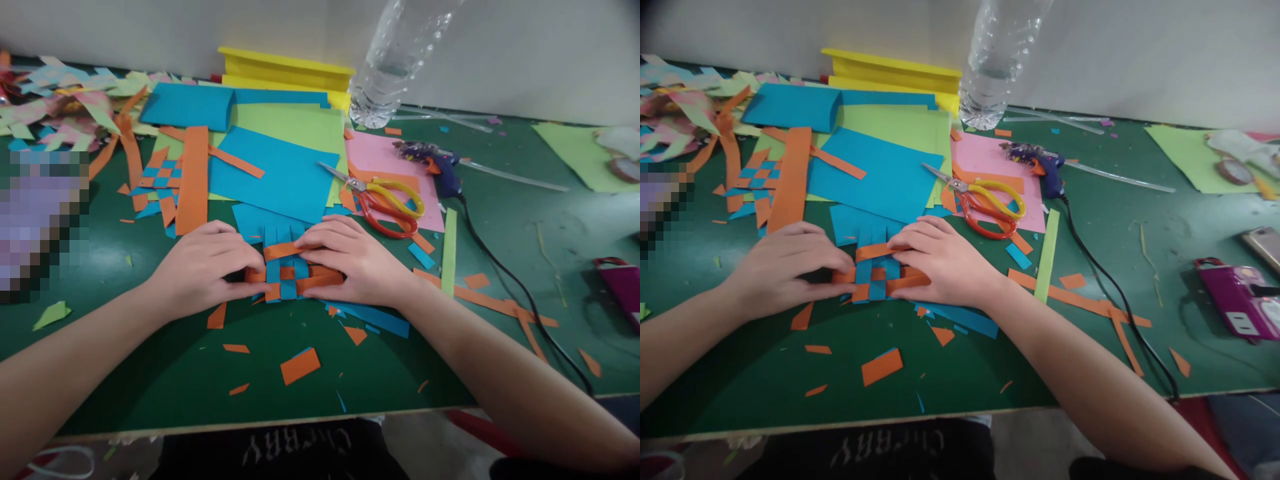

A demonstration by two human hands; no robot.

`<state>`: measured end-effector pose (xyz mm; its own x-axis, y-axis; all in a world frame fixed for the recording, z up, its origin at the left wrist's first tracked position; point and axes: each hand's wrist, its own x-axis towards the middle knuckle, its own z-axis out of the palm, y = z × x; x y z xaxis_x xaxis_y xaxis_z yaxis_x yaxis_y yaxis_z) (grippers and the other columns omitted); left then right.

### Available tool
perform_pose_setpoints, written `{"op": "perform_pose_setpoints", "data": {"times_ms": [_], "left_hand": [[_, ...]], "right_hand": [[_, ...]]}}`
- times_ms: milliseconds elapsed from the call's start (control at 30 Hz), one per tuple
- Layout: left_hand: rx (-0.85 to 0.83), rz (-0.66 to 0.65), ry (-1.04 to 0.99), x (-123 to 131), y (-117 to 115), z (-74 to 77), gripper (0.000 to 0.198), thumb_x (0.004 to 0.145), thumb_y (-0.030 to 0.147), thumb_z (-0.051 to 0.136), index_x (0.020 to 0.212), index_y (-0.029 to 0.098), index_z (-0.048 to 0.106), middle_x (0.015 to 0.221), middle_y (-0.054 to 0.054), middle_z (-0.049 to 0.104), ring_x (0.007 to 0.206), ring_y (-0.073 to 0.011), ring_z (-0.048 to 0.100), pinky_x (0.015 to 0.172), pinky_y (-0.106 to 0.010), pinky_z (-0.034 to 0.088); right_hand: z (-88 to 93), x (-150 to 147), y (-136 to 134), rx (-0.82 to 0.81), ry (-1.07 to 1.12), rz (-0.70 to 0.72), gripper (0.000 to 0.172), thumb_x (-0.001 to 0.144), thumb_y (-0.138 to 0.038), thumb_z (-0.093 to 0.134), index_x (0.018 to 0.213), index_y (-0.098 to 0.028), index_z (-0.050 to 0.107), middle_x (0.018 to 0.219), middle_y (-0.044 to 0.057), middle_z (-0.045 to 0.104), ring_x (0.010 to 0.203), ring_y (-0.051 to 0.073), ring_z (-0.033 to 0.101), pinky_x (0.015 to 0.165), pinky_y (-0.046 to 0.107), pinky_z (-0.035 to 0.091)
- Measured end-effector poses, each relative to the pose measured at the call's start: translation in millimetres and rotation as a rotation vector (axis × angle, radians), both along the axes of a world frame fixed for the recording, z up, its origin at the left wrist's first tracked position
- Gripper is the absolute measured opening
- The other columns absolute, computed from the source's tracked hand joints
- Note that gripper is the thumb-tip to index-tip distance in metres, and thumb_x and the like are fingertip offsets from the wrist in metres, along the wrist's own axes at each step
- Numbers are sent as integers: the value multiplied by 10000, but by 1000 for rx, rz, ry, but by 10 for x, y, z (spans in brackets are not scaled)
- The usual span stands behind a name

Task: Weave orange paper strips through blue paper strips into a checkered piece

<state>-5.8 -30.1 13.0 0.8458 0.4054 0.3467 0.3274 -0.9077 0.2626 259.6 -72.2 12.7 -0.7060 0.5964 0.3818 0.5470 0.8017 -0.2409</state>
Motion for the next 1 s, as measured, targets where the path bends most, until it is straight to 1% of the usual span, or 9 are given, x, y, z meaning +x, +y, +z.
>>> {"op": "perform_pose_setpoints", "data": {"times_ms": [267, 333, 433, 533, 633, 733, 800, 867, 1000], "left_hand": [[1, -64, 14, 7, 14, -28, 190, 936, 369, 572, 841, 210, 613, 801, 23, 726, 728, -143, 658, 816, -307, 400], [24, -54, 11, 1, 10, -25, 204, 932, 393, 572, 872, 204, 619, 815, 6, 726, 753, -154, 661, 817, -312, 407], [75, -15, -8, -20, 3, -12, 283, 904, 457, 588, 948, 181, 630, 859, -38, 723, 811, -187, 663, 816, -327, 427], [111, 39, -43, -44, 3, 10, 256, 910, 421, 584, 956, 174, 637, 861, -53, 715, 823, -195, 655, 801, -330, 443], [139, 83, -44, -52, 9, 34, 208, 931, 369, 565, 858, 188, 638, 725, -11, 685, 685, -162, 620, 746, -314, 444], [111, 121, 15, -38, 9, 53, 396, 956, 434, 487, 652, 199, 583, 492, 47, 552, 473, -120, 494, 649, -301, 417], [79, 148, 45, -25, -2, 59, 472, 961, 467, 443, 590, 197, 554, 426, 55, 480, 419, -110, 436, 598, -295, 394], [52, 165, 61, -18, -19, 59, 467, 956, 475, 438, 608, 196, 573, 429, 48, 471, 426, -115, 439, 564, -288, 375], [-21, 207, 81, -28, -45, 51, 381, 938, 472, 462, 711, 201, 605, 474, 36, 500, 495, -135, 495, 537, -269, 367]], "right_hand": [[-4, 13, 4, -13, 13, -2, 348, 857, -456, 632, 1006, -146, 683, 1152, 113, 683, 1113, 256, 602, 1037, 464, 420], [-3, 14, 9, -9, 12, 1, 351, 853, -456, 637, 997, -139, 684, 1152, 117, 681, 1111, 260, 602, 1038, 463, 420], [4, 8, 9, 3, 2, 1, 359, 851, -453, 641, 991, -126, 686, 1153, 122, 680, 1104, 261, 604, 1041, 458, 419], [11, 1, 5, 1, -6, -5, 359, 849, -450, 645, 1004, -128, 685, 1152, 120, 681, 1099, 260, 606, 1040, 460, 419], [9, 0, 3, -10, -7, -6, 371, 849, -454, 645, 1014, -124, 684, 1157, 123, 678, 1110, 264, 601, 1044, 466, 413], [1, 5, 1, -18, 3, 0, 371, 850, -451, 644, 1014, -121, 686, 1160, 126, 676, 1120, 263, 598, 1045, 466, 411], [-1, 10, -1, -23, 10, 3, 366, 846, -444, 651, 1020, -125, 688, 1161, 127, 675, 1127, 264, 595, 1044, 469, 411], [0, 13, -3, -25, 9, 2, 364, 844, -440, 654, 1025, -125, 688, 1161, 128, 675, 1129, 268, 594, 1046, 471, 409], [4, 15, -5, -28, -1, -4, 368, 845, -447, 650, 1035, -133, 684, 1167, 123, 673, 1121, 267, 597, 1050, 476, 407]]}}
